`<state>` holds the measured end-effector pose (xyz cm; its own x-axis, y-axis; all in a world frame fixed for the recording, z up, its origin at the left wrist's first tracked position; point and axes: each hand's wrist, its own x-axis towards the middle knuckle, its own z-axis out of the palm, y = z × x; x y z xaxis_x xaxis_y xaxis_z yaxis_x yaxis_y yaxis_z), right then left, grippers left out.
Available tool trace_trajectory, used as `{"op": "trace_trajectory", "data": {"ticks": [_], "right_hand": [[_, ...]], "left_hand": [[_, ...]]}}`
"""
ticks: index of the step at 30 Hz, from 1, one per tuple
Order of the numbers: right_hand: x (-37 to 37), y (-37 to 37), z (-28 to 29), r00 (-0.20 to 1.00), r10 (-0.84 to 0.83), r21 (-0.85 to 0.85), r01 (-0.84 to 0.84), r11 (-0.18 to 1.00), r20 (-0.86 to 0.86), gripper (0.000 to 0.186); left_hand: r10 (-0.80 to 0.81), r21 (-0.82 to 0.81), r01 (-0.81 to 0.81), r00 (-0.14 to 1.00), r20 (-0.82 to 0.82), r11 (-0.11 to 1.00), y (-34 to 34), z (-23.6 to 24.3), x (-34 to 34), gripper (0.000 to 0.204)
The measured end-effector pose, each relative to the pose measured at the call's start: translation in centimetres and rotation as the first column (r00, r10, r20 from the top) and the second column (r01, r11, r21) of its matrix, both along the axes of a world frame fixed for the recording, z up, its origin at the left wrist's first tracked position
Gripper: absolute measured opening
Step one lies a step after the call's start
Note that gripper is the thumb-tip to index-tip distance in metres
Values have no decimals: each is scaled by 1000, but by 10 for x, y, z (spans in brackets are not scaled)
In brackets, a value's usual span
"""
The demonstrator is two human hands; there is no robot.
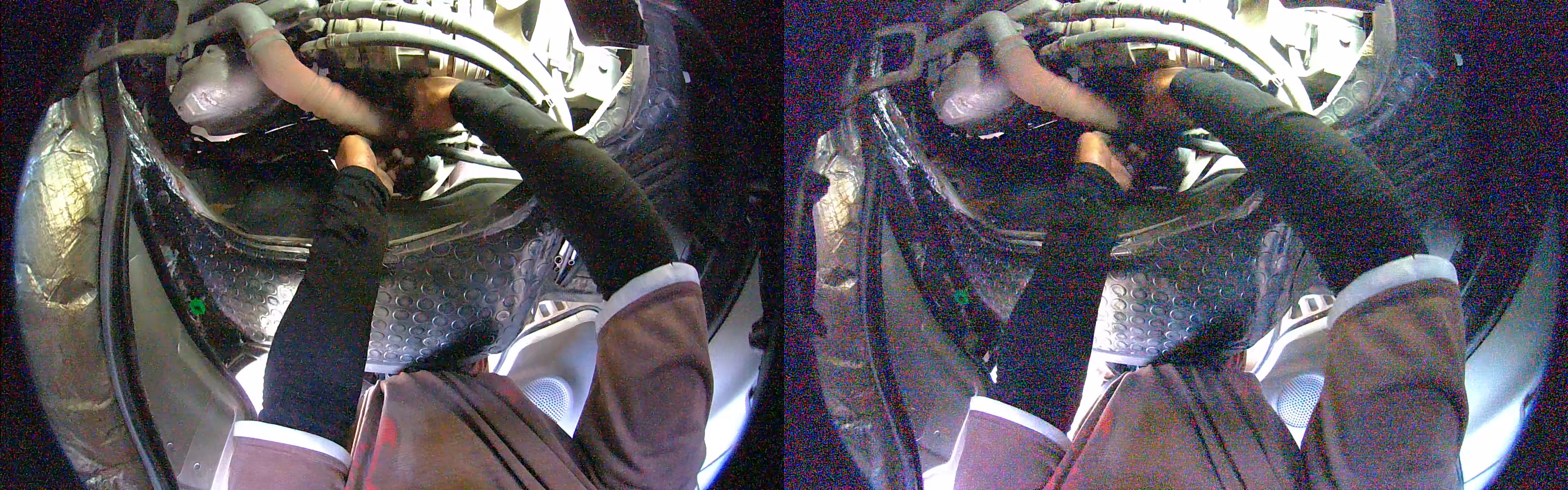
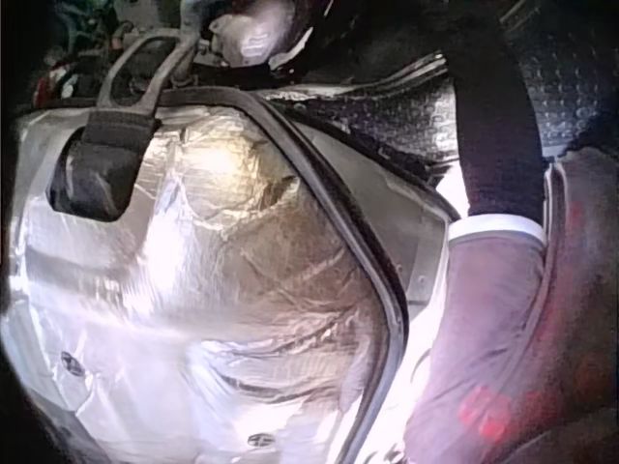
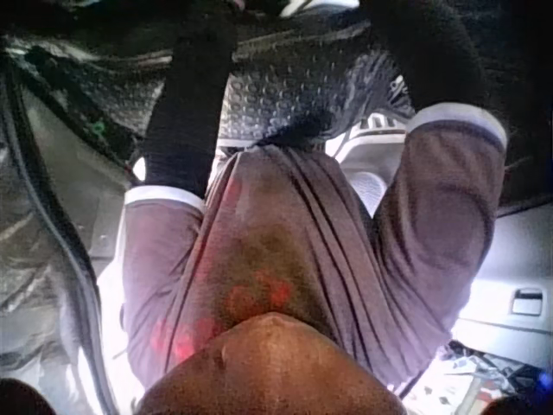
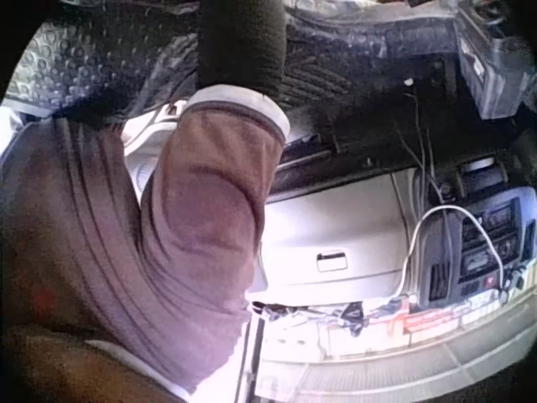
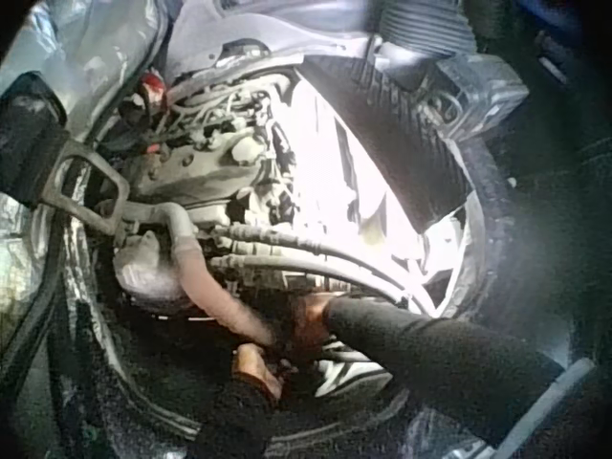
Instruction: The person walks from a workbench to a white truck with the hood open, then kneels inside the cab and uses a wrench and screwdriver to tighten bolts and adjust components within the engine bay. The person continues to manipulate hoses and fasteners with both hands throughout the clip.
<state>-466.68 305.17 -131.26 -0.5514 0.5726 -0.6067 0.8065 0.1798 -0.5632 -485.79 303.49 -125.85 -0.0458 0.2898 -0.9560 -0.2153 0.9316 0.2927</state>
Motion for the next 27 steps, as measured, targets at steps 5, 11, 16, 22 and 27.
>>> {"op": "trace_trajectory", "data": {"ticks": [5, 11, 16, 22, 27], "right_hand": [[-5, -25, 37, 977, -189, 182, 205, 962, -103, 20], [6, -81, 125, 882, -470, 277, 445, 852, 30, 14], [-15, -117, 198, 848, -528, 491, 477, 729, -41, 14], [-20, -146, 187, 774, -599, 702, 543, 461, -205, 15], [-15, -145, 189, 711, -642, 654, 636, 411, -288, 23]], "left_hand": [[-83, -28, 86, 992, 96, 996, 3, -14, -19, 22], [-371, 1, 373, 925, 85, 928, 0, 30, 1, 23], [-367, 17, 367, 927, 71, 930, 2, 39, -12, 24], [-250, 90, 238, 952, 174, 967, -2, 41, -2, 25], [-216, 127, 192, 952, 217, 973, -1, 44, -1, 15]]}}
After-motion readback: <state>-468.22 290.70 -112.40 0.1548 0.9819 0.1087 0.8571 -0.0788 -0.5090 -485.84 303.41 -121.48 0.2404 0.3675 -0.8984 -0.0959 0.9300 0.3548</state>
